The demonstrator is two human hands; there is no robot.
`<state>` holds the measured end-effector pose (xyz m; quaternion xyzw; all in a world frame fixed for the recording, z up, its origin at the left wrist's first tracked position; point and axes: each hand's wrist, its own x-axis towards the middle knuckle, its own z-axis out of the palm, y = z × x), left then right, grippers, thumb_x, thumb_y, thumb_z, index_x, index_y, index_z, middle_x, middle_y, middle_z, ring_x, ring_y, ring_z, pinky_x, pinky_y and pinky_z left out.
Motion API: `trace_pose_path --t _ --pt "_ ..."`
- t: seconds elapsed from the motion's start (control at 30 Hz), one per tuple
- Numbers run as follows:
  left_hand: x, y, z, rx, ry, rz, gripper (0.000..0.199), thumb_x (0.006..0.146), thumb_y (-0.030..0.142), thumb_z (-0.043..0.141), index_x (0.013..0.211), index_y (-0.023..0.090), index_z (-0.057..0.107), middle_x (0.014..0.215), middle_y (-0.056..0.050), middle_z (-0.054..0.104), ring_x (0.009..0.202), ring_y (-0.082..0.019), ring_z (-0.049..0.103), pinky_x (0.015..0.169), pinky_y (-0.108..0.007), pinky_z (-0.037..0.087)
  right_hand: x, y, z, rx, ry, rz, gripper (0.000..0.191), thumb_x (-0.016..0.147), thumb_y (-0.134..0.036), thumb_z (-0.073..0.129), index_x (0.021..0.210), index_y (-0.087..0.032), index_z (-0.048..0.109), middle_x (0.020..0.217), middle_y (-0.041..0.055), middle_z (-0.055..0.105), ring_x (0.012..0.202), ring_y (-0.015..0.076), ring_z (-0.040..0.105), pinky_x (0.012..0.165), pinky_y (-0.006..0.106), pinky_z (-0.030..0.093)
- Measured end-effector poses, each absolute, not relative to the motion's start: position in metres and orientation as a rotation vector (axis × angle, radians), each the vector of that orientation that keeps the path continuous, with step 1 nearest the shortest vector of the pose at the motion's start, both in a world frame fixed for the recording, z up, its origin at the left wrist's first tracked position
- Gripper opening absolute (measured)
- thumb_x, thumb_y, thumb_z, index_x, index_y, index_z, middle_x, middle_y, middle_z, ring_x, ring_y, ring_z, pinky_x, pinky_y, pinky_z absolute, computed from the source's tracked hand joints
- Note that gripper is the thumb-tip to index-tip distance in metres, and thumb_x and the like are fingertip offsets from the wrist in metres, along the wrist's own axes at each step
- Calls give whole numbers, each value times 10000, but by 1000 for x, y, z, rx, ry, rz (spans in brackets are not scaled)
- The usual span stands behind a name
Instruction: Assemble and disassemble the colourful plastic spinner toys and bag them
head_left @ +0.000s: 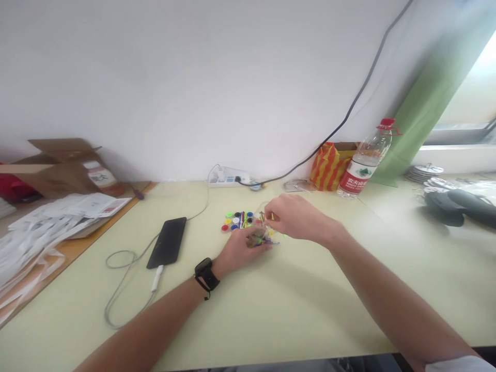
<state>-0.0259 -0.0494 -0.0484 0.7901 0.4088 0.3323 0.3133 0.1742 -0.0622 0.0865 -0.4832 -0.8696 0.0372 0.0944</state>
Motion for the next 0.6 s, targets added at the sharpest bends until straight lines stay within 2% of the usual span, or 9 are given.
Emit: trace_pose_path --t 0.23,0.37,0.43,0.5,0.6 --pt "-26 -47 -52 2076 1101 873 459 815 547 792 1126 211 753 702 18 639 582 -125 459 549 -247 366 183 -67 94 -1403 -2596 105 242 902 -150 566 664 -187 587 622 21 586 592 140 451 595 314 231" --pt "-27 -48 -50 2043 1089 822 512 804 535 804 1186 201 740 596 44 554 539 -123 432 508 -245 315 187 -67 96 -1292 -2607 191 391 1023 -325 482 673 -194 597 586 14 568 583 148 464 599 315 256" --pt "-27 -50 -48 2008 1053 835 474 831 532 781 1166 197 751 694 11 634 598 -137 505 553 -250 380 192 -66 98 -1276 -2575 265 432 1047 -416 453 723 -199 641 611 15 603 589 149 500 600 307 285" --pt "-25 -51 -45 1972 1020 920 417 862 514 758 1136 199 763 887 -35 720 761 -172 606 688 -271 471 200 -65 102 -1257 -2577 336 350 1021 -445 515 843 -215 709 720 25 681 650 159 573 608 294 325" --pt "-23 -54 -44 1952 944 906 413 867 487 767 1175 212 753 1065 -57 741 934 -208 648 813 -296 508 216 -65 106 -1188 -2638 428 220 953 -424 632 1023 -259 760 930 37 750 783 183 656 624 281 390"
